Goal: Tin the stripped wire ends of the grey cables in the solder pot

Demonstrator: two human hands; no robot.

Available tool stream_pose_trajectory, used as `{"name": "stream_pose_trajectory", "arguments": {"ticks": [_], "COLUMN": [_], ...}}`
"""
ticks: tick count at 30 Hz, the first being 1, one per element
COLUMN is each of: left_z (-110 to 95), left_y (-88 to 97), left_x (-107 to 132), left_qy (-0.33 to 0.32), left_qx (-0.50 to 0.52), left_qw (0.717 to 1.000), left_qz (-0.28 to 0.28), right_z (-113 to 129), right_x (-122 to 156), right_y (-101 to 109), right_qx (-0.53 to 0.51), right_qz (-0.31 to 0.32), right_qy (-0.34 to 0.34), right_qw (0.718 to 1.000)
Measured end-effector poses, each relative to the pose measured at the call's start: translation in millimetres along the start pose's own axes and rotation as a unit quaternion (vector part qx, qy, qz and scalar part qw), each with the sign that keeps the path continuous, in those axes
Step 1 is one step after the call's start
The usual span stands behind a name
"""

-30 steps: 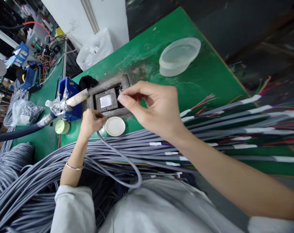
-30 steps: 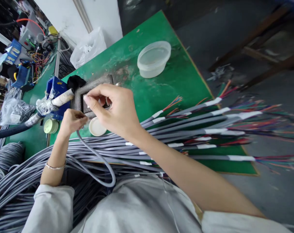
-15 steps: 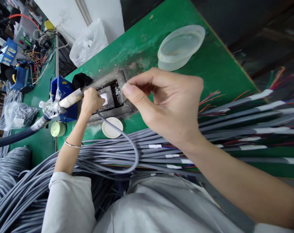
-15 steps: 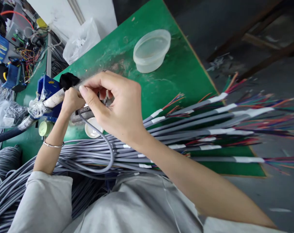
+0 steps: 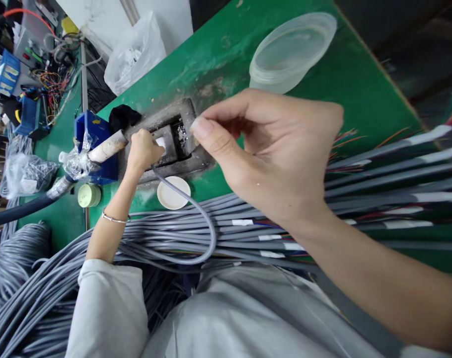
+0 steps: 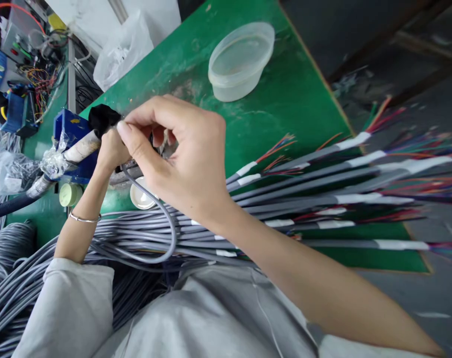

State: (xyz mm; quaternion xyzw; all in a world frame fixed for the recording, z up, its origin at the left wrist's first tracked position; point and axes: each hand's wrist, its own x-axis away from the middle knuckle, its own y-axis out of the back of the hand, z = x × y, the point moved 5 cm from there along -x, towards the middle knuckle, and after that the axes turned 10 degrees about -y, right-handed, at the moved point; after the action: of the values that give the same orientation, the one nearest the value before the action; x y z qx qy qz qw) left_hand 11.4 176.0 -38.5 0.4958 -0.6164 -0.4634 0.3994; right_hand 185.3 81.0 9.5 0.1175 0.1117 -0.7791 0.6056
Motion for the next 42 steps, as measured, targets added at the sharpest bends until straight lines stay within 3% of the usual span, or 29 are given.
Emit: {"name": "stream_pose_trajectory", "arguments": {"ticks": [3,5,8,12,18,31,34,36,39,41,42], "left_z": [-10.3,-16.4,-22.7,-29.1,-37.9,-50.7,-72.8,-98.9,-141.7,-161.8,-165.1], "left_y": [17.3,30.5,42.1,47.1,52.4,62.1,39.5,4.9,-56.5,-90.1,-102.3], "left_x": [20.0,42.8,81.2,120.4,152.1,191.1,200.4,205.1,218.9,232.3,237.0], "left_qy": [-0.030,-0.029,-0.006,0.013,0.028,0.008,-0.021,-0.069,-0.213,-0.334,-0.361], "left_qx": [0.032,0.124,0.280,0.381,0.430,0.439,0.465,0.484,0.427,0.362,0.327], "left_qw": [0.999,0.991,0.956,0.910,0.879,0.862,0.863,0.869,0.874,0.857,0.858], "left_qz": [-0.012,-0.038,-0.086,-0.160,-0.203,-0.254,-0.196,-0.081,0.087,0.153,0.166], "right_z": [0.8,0.6,-1.4,-5.5,-7.8,-4.0,-0.7,5.5,23.6,34.5,36.1], "right_x": [-1.1,-1.9,-2.7,-0.9,4.8,8.9,3.3,-2.4,-5.2,0.4,5.4], "right_y": [1.3,2.4,3.0,-0.7,-8.1,-18.3,-12.2,2.1,38.4,69.2,84.0], "right_qx": [-0.012,-0.017,-0.023,-0.030,-0.051,-0.051,-0.050,-0.046,-0.007,0.046,0.079], "right_qz": [-0.008,-0.016,-0.030,-0.038,-0.017,0.038,0.044,0.046,0.061,0.049,0.040], "right_qy": [0.000,-0.003,0.000,0.006,0.003,0.012,0.003,0.005,0.041,0.065,0.062], "right_qw": [1.000,1.000,0.999,0.999,0.999,0.998,0.998,0.998,0.997,0.996,0.994]}}
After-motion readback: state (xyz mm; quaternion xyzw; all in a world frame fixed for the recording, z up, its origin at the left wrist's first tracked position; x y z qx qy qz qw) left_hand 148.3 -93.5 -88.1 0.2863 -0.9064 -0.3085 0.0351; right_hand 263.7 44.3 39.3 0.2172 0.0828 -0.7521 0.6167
